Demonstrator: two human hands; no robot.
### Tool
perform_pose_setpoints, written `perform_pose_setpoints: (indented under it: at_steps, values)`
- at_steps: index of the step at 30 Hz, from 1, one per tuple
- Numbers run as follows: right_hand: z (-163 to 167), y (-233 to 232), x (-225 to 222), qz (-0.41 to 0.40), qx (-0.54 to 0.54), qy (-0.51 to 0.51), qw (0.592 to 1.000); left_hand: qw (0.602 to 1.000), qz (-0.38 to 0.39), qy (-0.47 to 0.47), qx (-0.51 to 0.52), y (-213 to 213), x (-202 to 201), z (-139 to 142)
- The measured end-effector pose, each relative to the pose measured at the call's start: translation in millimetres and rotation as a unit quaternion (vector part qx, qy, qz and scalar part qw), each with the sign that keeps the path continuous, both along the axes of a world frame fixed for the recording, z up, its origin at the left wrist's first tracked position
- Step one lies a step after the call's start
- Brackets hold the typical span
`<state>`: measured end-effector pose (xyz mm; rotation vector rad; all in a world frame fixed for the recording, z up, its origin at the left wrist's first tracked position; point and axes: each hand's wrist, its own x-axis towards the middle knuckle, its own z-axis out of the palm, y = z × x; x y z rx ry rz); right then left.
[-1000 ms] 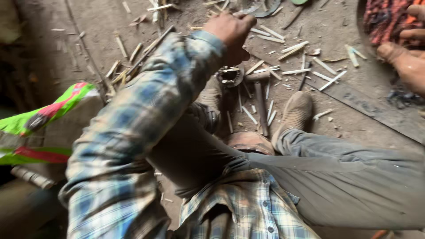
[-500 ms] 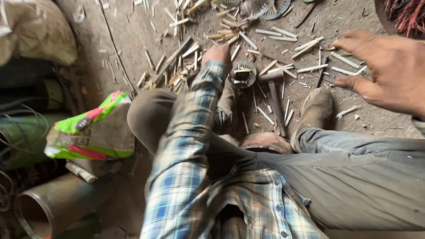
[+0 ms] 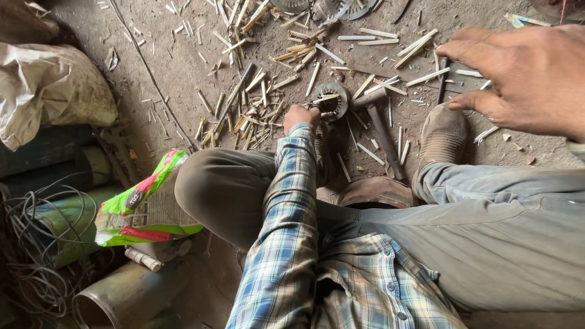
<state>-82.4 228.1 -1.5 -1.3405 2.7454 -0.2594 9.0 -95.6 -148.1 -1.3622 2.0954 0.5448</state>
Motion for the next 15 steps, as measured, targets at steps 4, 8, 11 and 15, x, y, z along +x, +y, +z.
perform_pose_setpoints:
  at_steps: [4, 8, 11, 15]
  values:
    - [-4, -4, -5, -0.021, 0.067, -0.019, 0.997, 1.000, -0.001, 0.014, 0.009, -1, -1, -5]
    - [-12, -4, -12, -0.038, 0.139, -0.061, 0.988, 0.999, 0.009, 0.040, -0.012, -2, 2, -23]
    - [-19, -6, -20, -0.023, 0.080, -0.075, 0.994, 0.996, 0.020, 0.081, -0.016, -6, 6, -32]
    - [-22, -15, -26, -0.002, 0.043, -0.066, 0.997, 0.995, 0.031, 0.096, -0.008, -11, 7, -36]
